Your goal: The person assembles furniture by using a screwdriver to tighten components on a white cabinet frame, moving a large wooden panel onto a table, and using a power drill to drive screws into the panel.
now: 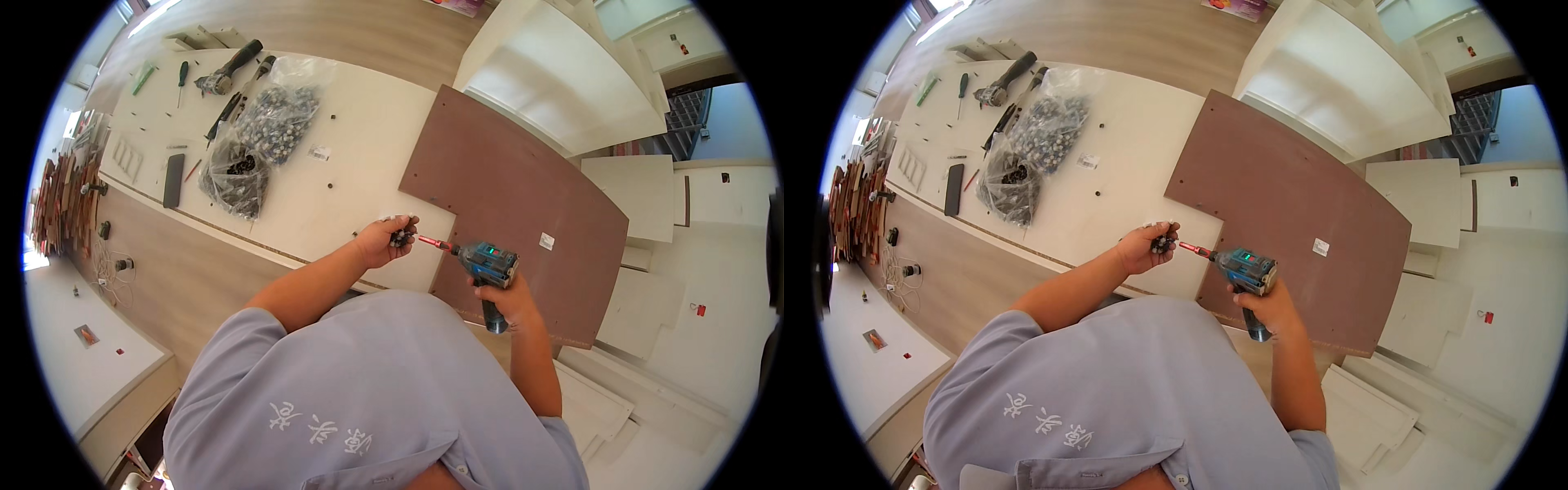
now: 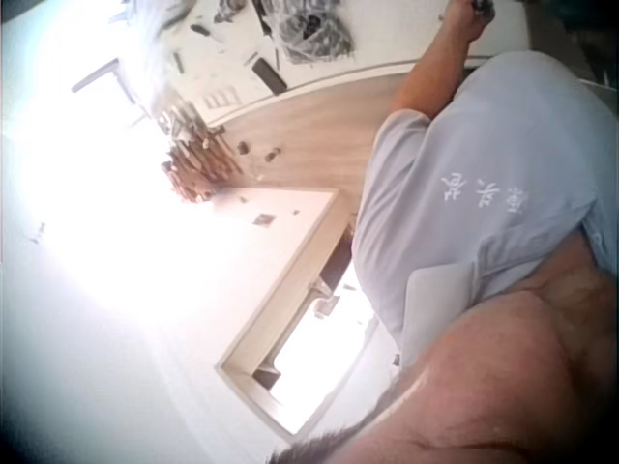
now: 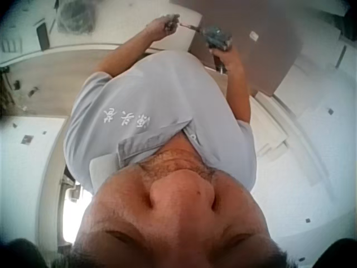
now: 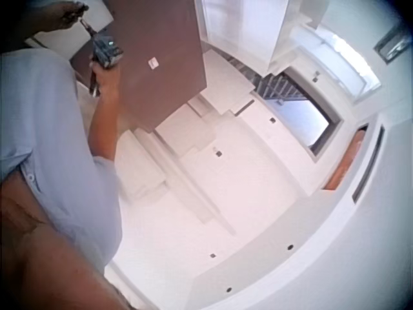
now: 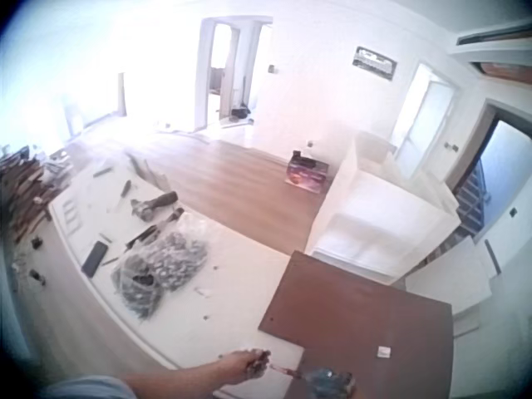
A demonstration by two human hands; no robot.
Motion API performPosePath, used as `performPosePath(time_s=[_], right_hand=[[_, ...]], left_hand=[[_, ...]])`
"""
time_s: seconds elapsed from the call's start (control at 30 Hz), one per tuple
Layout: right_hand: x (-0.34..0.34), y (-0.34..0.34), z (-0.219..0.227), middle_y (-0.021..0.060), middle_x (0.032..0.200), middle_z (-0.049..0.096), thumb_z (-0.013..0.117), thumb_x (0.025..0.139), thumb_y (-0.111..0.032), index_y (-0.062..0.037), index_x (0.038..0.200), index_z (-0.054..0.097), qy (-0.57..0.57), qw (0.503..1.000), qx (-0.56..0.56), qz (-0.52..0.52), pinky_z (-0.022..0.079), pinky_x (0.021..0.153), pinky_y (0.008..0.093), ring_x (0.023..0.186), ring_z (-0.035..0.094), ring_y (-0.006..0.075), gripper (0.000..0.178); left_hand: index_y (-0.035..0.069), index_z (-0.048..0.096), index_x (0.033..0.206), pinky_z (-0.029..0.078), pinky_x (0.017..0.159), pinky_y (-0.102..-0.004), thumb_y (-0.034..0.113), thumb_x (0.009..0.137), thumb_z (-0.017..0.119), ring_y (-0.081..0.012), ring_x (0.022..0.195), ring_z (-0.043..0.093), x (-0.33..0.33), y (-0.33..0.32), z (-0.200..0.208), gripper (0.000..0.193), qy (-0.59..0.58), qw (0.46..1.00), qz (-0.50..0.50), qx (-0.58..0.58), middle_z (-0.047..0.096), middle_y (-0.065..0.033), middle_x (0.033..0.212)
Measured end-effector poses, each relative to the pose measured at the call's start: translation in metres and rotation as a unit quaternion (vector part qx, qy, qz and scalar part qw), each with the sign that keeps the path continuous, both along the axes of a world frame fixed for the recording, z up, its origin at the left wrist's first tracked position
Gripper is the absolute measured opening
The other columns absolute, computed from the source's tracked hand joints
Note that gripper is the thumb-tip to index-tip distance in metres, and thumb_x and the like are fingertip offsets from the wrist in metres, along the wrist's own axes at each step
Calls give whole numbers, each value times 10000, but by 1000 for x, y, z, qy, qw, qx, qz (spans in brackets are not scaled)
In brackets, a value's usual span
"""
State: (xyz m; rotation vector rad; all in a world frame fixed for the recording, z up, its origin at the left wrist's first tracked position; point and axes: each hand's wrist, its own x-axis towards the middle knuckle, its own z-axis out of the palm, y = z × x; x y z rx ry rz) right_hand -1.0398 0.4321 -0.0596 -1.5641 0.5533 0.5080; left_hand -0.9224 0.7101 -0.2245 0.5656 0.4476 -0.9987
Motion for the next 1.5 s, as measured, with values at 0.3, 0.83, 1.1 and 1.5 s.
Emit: performPosePath(time_s=[0.3, 0.83, 1.1, 1.5], right_hand=[[-14, -19, -19, 91, 1029, 758, 758, 745, 15, -27, 1277, 658, 16, 997, 64, -48, 564, 771, 334, 882, 688, 155, 543], [-18, -41, -54, 127, 1022, 747, 710, 751, 52, -13, 1255, 657, 26, 971, 214, -102, 583, 738, 344, 815, 694, 205, 511], [53, -46, -59, 86, 865, 725, 700, 723, 8, 10, 1045, 693, -15, 994, -82, -65, 525, 633, 332, 714, 655, 165, 322], [153, 13, 9, 217, 1003, 757, 709, 765, -181, -23, 1007, 757, 47, 764, -546, 341, 574, 856, 464, 978, 723, 401, 293]], left_hand=[[118, 679, 1200, 533, 718, -274, 340, 1088, 576, -94, 830, 589, 9, -20, 15, 269, -87, 986, -117, 83, 623, 23, 964], [129, 665, 1088, 545, 773, -341, 325, 1095, 544, -144, 849, 620, 13, -26, -4, 230, 15, 998, -65, -8, 656, 3, 1008], [114, 687, 1091, 541, 730, -320, 235, 1026, 684, -117, 816, 598, -2, 3, -7, 137, -57, 984, -119, 116, 618, 25, 935], [116, 656, 1104, 492, 647, -296, 217, 1011, 712, -97, 747, 560, -14, 40, -19, 147, -81, 988, -72, 109, 578, 33, 836]])
